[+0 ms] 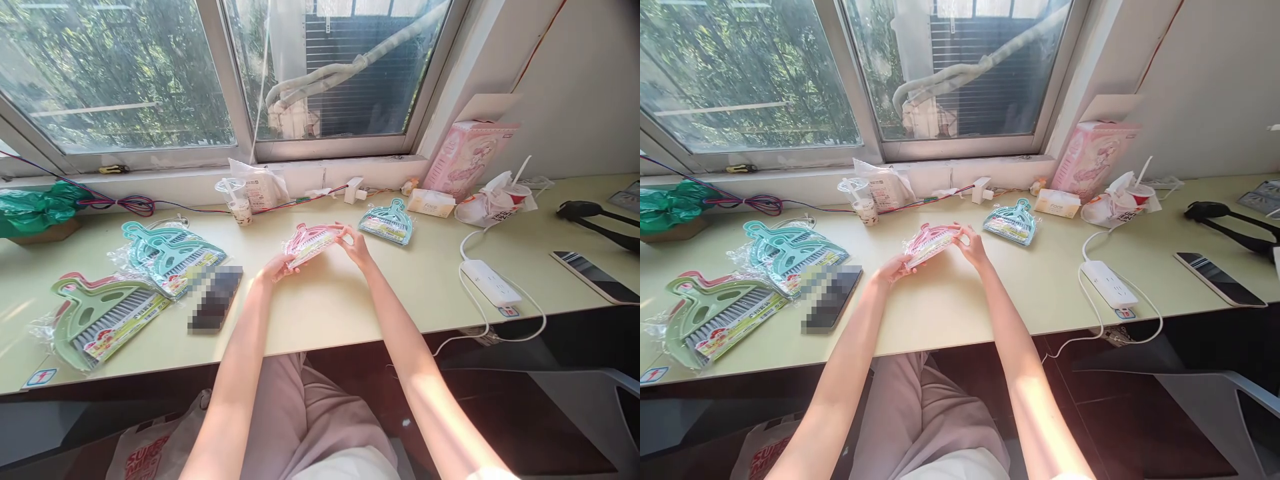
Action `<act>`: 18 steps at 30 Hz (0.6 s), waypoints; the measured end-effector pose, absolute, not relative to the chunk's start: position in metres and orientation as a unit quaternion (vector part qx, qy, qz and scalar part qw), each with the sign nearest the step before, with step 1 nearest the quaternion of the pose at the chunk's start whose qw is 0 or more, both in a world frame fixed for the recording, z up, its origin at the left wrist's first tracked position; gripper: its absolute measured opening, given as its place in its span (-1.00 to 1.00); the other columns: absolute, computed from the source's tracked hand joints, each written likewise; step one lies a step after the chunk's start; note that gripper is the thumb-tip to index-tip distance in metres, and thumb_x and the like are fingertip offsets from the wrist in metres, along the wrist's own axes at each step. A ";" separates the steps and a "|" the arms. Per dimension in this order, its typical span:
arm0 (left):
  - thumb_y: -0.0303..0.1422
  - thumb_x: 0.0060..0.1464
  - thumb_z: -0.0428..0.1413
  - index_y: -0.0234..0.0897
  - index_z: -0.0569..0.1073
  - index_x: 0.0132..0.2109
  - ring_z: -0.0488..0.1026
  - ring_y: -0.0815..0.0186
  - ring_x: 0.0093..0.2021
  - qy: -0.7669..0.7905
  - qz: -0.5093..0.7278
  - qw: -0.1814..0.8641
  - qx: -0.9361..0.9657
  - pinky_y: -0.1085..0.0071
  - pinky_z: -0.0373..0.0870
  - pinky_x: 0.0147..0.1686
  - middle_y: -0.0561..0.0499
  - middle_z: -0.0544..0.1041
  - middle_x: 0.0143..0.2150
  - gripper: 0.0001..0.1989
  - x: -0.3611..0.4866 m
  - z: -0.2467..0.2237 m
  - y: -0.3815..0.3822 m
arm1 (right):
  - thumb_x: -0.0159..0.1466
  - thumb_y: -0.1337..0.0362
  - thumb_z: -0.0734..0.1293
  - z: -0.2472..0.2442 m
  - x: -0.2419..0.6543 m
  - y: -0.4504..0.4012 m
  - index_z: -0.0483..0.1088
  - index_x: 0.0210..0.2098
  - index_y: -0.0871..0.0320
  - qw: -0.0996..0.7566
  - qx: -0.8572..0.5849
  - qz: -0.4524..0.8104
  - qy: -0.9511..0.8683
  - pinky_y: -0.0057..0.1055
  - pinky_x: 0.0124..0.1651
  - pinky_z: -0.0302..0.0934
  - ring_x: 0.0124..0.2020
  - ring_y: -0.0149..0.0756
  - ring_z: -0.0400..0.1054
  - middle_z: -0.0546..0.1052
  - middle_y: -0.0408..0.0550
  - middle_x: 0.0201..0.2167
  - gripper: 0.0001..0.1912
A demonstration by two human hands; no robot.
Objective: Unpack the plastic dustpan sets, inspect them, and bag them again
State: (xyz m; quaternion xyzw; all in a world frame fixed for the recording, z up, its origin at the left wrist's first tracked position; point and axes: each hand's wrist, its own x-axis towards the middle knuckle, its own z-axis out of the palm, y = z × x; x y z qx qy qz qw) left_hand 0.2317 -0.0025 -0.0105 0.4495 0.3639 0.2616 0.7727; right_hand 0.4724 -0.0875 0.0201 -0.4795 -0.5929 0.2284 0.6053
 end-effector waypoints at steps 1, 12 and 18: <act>-0.46 0.08 0.15 -0.44 0.45 0.07 0.54 0.32 -0.45 0.374 0.258 0.768 0.451 0.59 0.36 -0.67 -0.22 0.60 -0.27 -0.61 0.232 -0.011 -0.002 | 0.21 0.15 0.36 0.018 0.472 -0.086 0.30 -0.48 0.06 0.590 -0.496 0.210 -0.602 -0.11 0.24 0.01 0.09 -0.14 0.35 0.57 -0.05 -0.09 -0.79; -0.36 0.02 0.24 -0.25 0.42 0.15 0.55 0.23 -0.15 0.343 0.293 0.732 0.511 0.47 0.55 -0.34 -0.21 0.51 0.06 -0.49 0.236 -0.018 -0.002 | 0.24 0.24 0.22 0.001 0.476 -0.073 0.14 -0.52 0.07 0.515 -0.573 0.095 -0.631 -0.27 0.00 0.13 -0.36 -0.26 0.41 0.57 -0.15 -0.50 -0.78; -0.31 -0.06 0.30 -0.30 0.33 0.23 0.51 0.36 -0.43 0.313 0.282 0.716 0.557 0.45 0.52 -0.41 -0.20 0.56 -0.09 -0.31 0.242 -0.010 -0.012 | 0.18 0.17 0.34 0.001 0.481 -0.071 0.33 -0.50 0.10 0.557 -0.578 0.079 -0.591 -0.15 0.18 0.08 0.06 -0.12 0.31 0.52 0.01 -0.05 -0.81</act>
